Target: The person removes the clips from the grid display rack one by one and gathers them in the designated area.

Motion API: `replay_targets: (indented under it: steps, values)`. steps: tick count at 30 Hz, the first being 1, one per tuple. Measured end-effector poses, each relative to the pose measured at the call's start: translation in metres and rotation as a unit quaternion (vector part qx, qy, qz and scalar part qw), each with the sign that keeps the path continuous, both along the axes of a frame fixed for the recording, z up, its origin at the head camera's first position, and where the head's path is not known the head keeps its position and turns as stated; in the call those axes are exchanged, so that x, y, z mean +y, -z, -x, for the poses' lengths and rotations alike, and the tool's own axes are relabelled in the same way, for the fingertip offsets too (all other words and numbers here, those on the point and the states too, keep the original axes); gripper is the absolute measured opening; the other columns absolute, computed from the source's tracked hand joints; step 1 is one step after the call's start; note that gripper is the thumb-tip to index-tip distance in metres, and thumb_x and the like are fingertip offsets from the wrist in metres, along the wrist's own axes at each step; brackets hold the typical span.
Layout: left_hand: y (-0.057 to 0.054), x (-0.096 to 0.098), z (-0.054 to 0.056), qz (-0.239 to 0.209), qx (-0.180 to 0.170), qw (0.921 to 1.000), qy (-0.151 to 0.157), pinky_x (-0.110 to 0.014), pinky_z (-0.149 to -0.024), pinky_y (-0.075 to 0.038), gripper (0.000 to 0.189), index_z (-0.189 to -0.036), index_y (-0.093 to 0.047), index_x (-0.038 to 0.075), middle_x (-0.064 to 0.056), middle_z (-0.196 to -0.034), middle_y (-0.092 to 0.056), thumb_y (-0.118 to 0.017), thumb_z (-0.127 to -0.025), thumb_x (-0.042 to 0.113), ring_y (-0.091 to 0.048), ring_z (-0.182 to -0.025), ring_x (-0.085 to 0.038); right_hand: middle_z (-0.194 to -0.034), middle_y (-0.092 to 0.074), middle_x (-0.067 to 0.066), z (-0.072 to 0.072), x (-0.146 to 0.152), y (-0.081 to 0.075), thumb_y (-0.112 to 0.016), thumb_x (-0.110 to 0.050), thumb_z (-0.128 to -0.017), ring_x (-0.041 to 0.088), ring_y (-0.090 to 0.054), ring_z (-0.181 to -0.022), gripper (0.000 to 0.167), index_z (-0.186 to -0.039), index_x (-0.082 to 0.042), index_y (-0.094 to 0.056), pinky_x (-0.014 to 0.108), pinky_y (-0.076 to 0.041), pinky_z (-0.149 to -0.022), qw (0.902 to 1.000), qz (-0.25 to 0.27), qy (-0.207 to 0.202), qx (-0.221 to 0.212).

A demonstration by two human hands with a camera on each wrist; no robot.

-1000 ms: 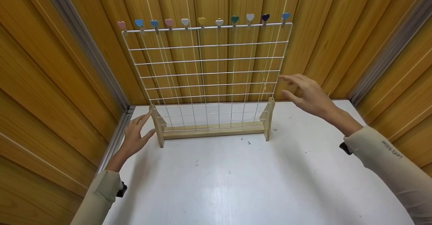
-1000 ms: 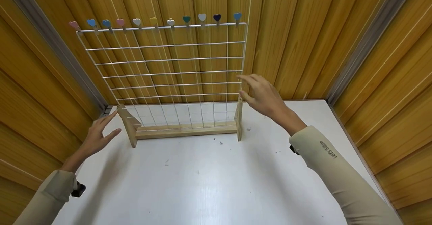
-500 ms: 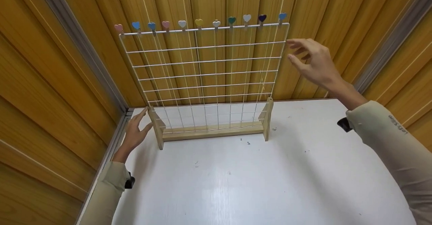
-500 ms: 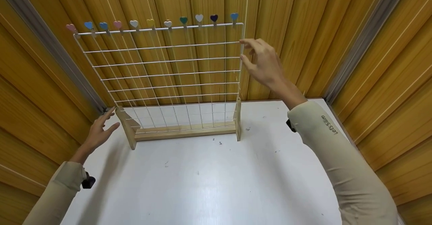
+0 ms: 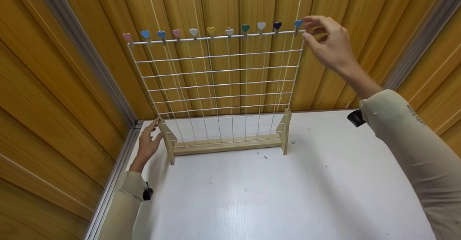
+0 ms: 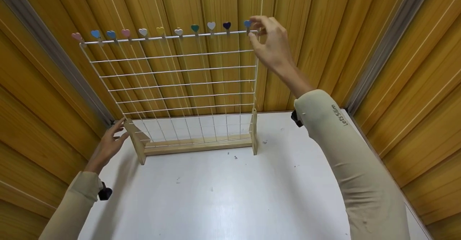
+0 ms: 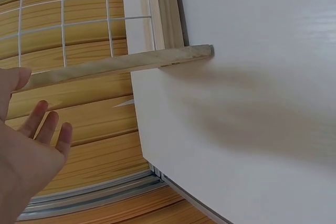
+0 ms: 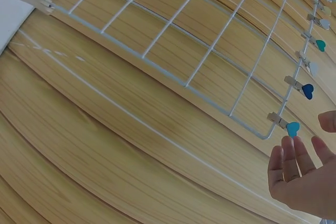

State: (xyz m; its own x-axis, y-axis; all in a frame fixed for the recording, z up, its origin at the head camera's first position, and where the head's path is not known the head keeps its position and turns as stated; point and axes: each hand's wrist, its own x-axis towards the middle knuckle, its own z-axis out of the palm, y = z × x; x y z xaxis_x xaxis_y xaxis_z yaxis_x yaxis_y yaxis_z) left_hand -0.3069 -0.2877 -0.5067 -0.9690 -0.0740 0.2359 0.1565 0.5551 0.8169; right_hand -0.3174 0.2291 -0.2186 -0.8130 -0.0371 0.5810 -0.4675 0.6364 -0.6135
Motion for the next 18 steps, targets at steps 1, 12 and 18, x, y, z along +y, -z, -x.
replay_targets:
  steps: [1, 12, 18]
  values:
    - [0.002, 0.001, 0.0, -0.008, -0.001, 1.0, -0.002, -0.066, -0.112, -0.033, 0.059, -0.158, -0.036, 0.007, -0.029, -0.151, -0.045, -0.055, -0.103, 0.001, -0.039, -0.141, -0.048, -0.131, -0.063, 0.013, 0.001, -0.001, -0.001, -0.061, -0.017, -0.102, 0.016, -0.061, -0.113, 0.038, -0.139, -0.011, -0.062, 0.018, -0.046, -0.087, 1.0, -0.003, 0.002, -0.003]
    - [0.009, 0.01, 0.006, -0.098, -0.063, 0.9929, 0.024, -0.054, -0.122, -0.03, 0.065, -0.165, -0.02, 0.021, -0.023, -0.166, -0.029, -0.047, -0.108, 0.007, -0.033, -0.15, -0.043, -0.149, -0.053, 0.015, 0.011, 0.0, -0.01, -0.052, -0.021, -0.107, 0.031, -0.055, -0.129, 0.048, -0.154, -0.014, -0.046, 0.036, -0.049, -0.104, 0.9972, -0.016, -0.006, -0.072]
    - [0.007, 0.007, 0.006, -0.103, -0.053, 0.9929, 0.028, -0.053, -0.121, -0.033, 0.065, -0.165, -0.02, 0.019, -0.02, -0.168, -0.024, -0.045, -0.108, 0.003, -0.032, -0.151, -0.041, -0.143, -0.059, 0.01, 0.019, -0.006, -0.011, -0.05, -0.022, -0.108, 0.026, -0.057, -0.125, 0.04, -0.147, -0.012, -0.054, 0.034, -0.048, -0.103, 0.9959, 0.01, -0.019, -0.088]
